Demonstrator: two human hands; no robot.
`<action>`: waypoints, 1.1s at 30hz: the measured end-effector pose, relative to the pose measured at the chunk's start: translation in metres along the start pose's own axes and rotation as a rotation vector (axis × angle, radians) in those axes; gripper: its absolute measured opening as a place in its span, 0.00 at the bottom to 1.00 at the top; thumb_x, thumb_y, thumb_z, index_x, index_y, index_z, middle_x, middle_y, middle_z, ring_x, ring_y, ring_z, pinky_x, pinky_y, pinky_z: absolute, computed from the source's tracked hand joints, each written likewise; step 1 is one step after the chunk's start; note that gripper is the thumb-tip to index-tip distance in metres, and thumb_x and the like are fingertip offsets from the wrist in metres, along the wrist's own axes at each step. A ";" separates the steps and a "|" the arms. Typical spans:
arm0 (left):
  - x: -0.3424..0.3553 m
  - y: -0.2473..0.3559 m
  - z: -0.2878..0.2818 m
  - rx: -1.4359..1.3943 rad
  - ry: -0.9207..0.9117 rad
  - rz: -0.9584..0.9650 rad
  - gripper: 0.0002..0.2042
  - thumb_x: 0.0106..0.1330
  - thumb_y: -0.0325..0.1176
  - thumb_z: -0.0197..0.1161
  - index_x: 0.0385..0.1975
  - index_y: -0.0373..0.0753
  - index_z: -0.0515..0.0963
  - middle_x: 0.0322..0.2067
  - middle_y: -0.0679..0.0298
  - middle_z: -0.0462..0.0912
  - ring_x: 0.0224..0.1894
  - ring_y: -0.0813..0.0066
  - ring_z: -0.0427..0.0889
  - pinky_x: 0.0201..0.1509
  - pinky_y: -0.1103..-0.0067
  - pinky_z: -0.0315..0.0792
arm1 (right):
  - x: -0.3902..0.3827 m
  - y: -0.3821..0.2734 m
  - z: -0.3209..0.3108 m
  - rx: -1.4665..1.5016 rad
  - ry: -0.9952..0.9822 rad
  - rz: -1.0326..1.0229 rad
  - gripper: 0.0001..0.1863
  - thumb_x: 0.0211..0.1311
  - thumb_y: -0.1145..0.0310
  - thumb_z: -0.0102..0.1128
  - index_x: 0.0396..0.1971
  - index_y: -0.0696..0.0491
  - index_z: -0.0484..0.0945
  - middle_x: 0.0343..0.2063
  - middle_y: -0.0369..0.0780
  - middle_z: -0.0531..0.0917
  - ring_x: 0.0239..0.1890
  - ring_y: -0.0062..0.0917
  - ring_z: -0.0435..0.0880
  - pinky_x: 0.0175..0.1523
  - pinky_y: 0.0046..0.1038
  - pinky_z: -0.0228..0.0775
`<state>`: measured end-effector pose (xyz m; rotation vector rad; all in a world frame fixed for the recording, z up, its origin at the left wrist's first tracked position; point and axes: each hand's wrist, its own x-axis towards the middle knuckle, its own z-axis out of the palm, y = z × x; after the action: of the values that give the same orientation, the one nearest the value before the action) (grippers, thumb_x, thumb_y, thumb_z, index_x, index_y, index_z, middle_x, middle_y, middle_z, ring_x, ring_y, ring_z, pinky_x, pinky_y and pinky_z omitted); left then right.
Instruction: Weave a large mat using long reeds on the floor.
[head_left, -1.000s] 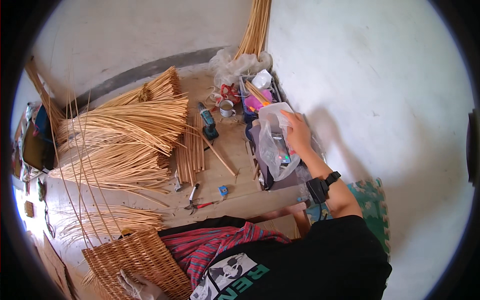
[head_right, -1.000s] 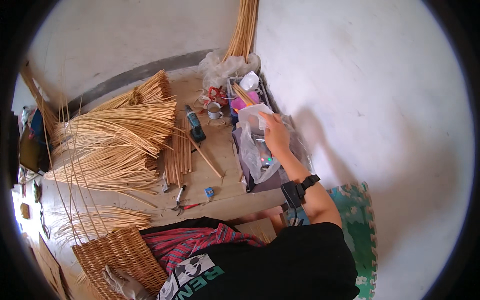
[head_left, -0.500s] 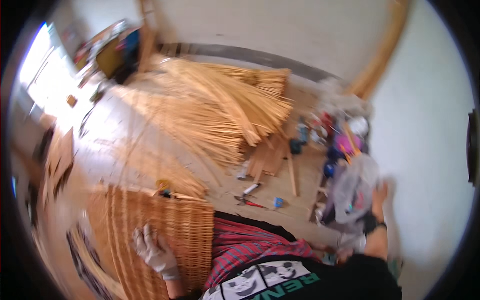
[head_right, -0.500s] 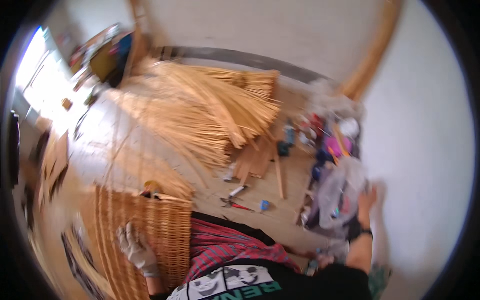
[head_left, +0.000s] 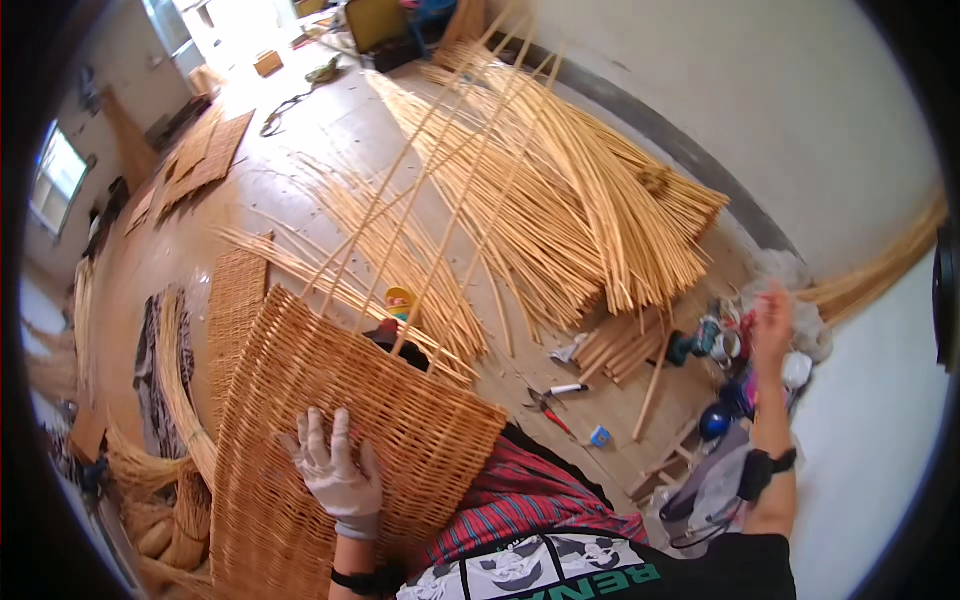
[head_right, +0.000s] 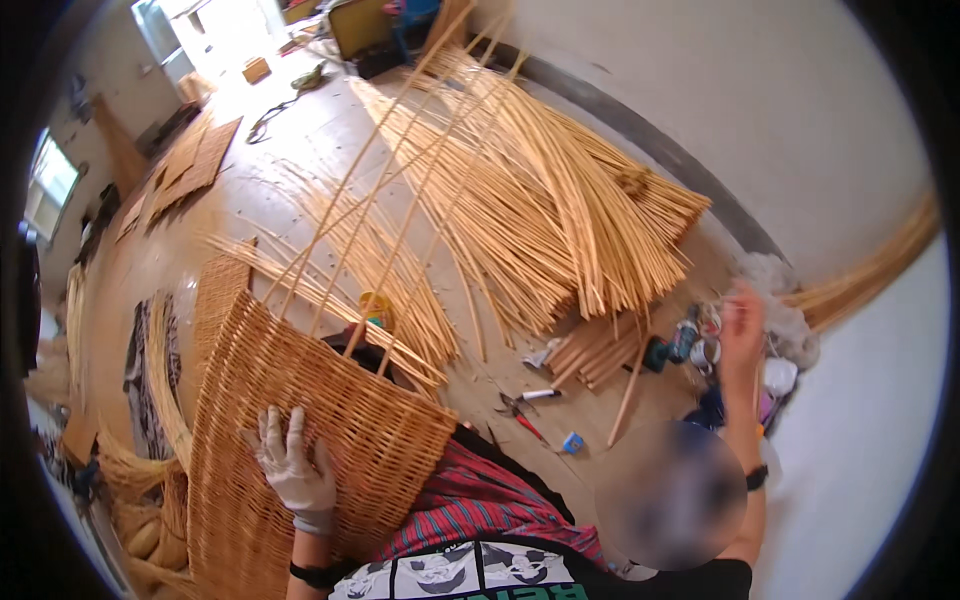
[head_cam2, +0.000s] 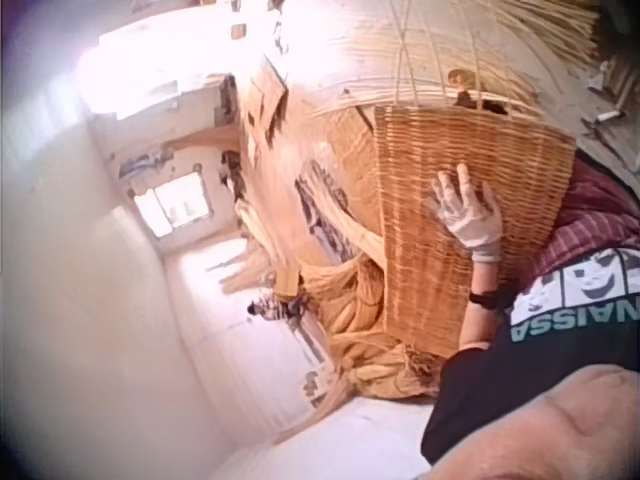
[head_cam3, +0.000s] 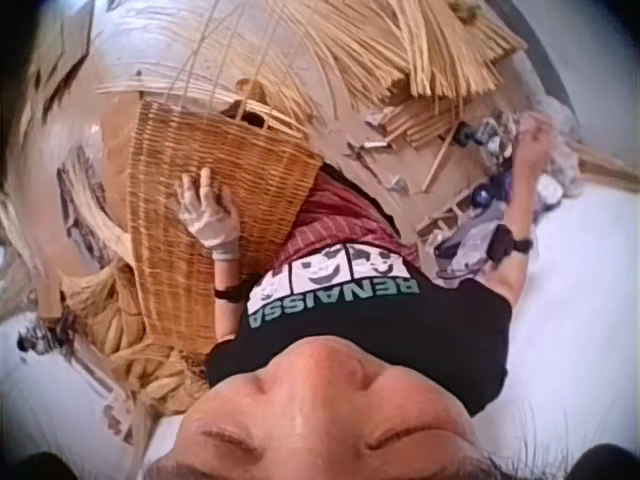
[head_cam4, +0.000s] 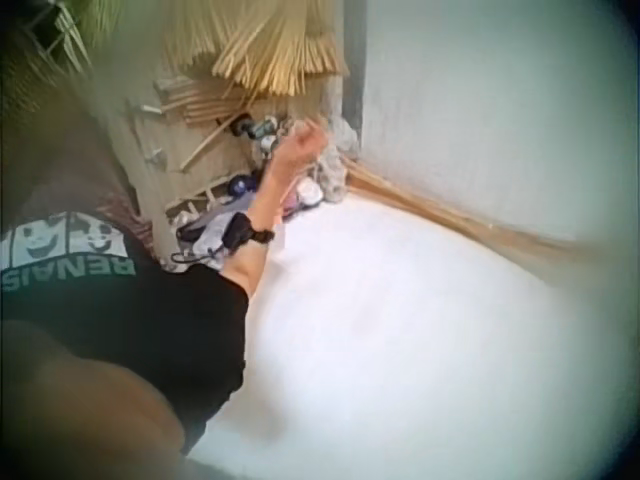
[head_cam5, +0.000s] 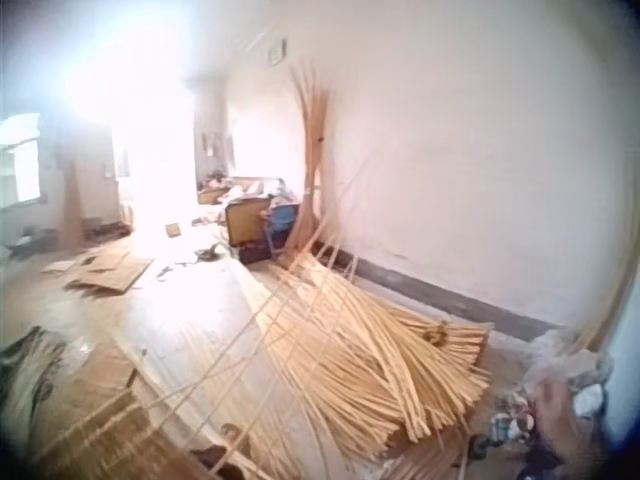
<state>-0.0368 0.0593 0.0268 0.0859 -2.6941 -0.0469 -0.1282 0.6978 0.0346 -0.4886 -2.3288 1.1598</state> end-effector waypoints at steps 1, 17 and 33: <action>-0.003 0.001 -0.003 0.026 -0.019 0.003 0.26 0.72 0.39 0.62 0.70 0.43 0.75 0.71 0.46 0.69 0.77 0.38 0.62 0.84 0.43 0.44 | 0.013 -0.019 0.066 -0.099 -0.139 -0.125 0.20 0.77 0.69 0.59 0.65 0.56 0.75 0.51 0.37 0.83 0.47 0.20 0.82 0.48 0.27 0.79; -0.055 -0.032 0.017 0.089 -0.159 -0.341 0.25 0.76 0.42 0.56 0.68 0.37 0.74 0.72 0.41 0.67 0.77 0.34 0.61 0.81 0.39 0.48 | -0.104 0.055 0.538 -0.304 -1.290 -0.091 0.26 0.64 0.62 0.71 0.60 0.54 0.79 0.48 0.43 0.88 0.47 0.33 0.88 0.53 0.34 0.80; -0.054 -0.031 0.021 0.029 -0.079 -0.460 0.23 0.76 0.41 0.62 0.65 0.36 0.77 0.69 0.42 0.71 0.73 0.35 0.67 0.79 0.46 0.58 | -0.163 0.108 0.646 -0.600 -1.024 0.142 0.28 0.62 0.70 0.57 0.65 0.46 0.78 0.58 0.49 0.84 0.62 0.49 0.81 0.65 0.47 0.75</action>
<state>0.0041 0.0327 -0.0168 0.7234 -2.6953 -0.1539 -0.3531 0.2644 -0.4316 -0.2691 -3.6224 0.8289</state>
